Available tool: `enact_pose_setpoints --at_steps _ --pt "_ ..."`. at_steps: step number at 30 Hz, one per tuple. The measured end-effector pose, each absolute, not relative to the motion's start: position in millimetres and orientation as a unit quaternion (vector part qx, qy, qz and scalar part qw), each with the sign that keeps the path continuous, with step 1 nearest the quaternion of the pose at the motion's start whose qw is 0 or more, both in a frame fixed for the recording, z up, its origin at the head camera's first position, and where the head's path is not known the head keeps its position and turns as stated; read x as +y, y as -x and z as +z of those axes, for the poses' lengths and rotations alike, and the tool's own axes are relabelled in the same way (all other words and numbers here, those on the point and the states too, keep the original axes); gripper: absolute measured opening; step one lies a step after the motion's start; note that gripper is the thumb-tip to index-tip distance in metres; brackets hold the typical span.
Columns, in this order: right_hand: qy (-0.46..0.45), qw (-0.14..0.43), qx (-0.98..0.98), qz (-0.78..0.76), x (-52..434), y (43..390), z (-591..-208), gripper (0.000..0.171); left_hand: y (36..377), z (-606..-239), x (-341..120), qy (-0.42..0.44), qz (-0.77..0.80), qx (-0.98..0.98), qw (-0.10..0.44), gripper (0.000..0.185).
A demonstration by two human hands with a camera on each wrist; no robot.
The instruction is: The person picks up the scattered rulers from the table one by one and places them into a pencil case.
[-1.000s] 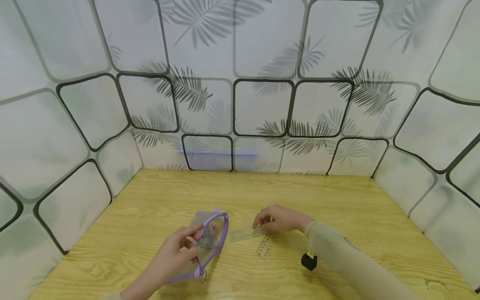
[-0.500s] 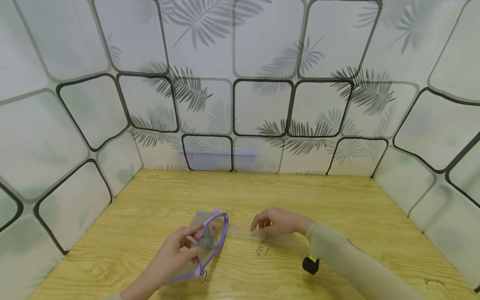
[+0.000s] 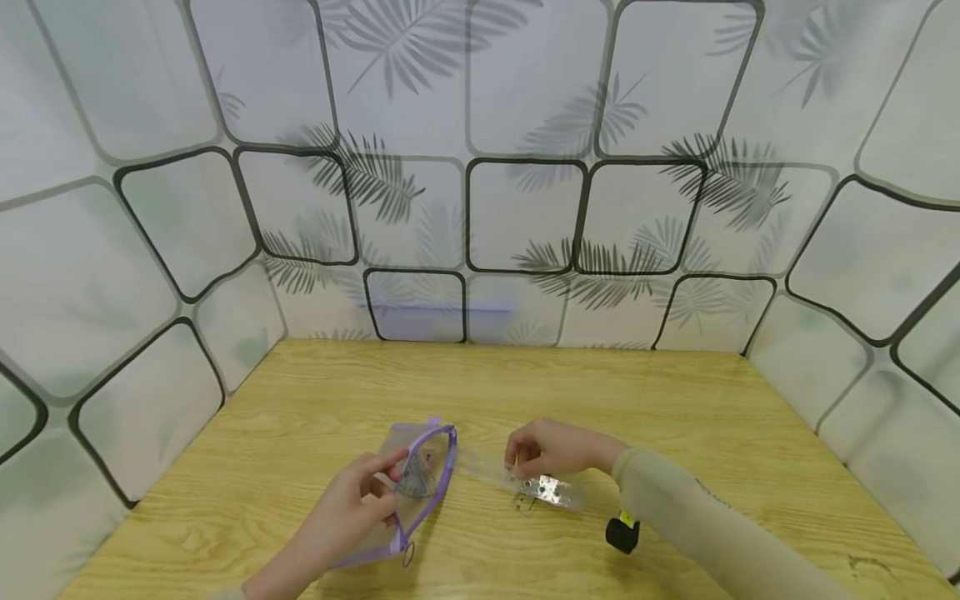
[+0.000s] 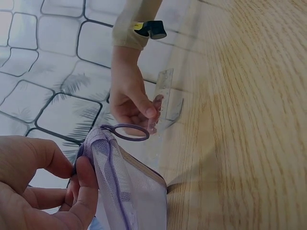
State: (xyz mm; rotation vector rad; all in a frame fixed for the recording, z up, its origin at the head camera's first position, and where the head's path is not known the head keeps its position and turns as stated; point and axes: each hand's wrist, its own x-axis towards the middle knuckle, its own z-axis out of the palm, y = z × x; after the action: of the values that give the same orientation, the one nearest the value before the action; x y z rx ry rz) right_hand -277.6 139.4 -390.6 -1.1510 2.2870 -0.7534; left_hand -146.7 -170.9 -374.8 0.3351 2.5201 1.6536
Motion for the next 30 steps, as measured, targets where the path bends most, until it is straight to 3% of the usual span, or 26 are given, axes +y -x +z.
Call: enact_pose_setpoints --at_steps 16,23,30 --pt "0.401 0.288 0.811 -0.313 139 278 -393 0.021 148 -380 -173 -0.126 0.546 0.826 0.055 0.062" --pt "0.346 0.335 0.801 -0.355 138 273 -393 0.022 148 -379 -173 -0.133 0.547 0.825 0.050 0.061" --pt "0.306 0.347 0.793 -0.397 131 265 -393 0.023 148 -380 -172 -0.134 0.549 0.824 0.052 0.062"
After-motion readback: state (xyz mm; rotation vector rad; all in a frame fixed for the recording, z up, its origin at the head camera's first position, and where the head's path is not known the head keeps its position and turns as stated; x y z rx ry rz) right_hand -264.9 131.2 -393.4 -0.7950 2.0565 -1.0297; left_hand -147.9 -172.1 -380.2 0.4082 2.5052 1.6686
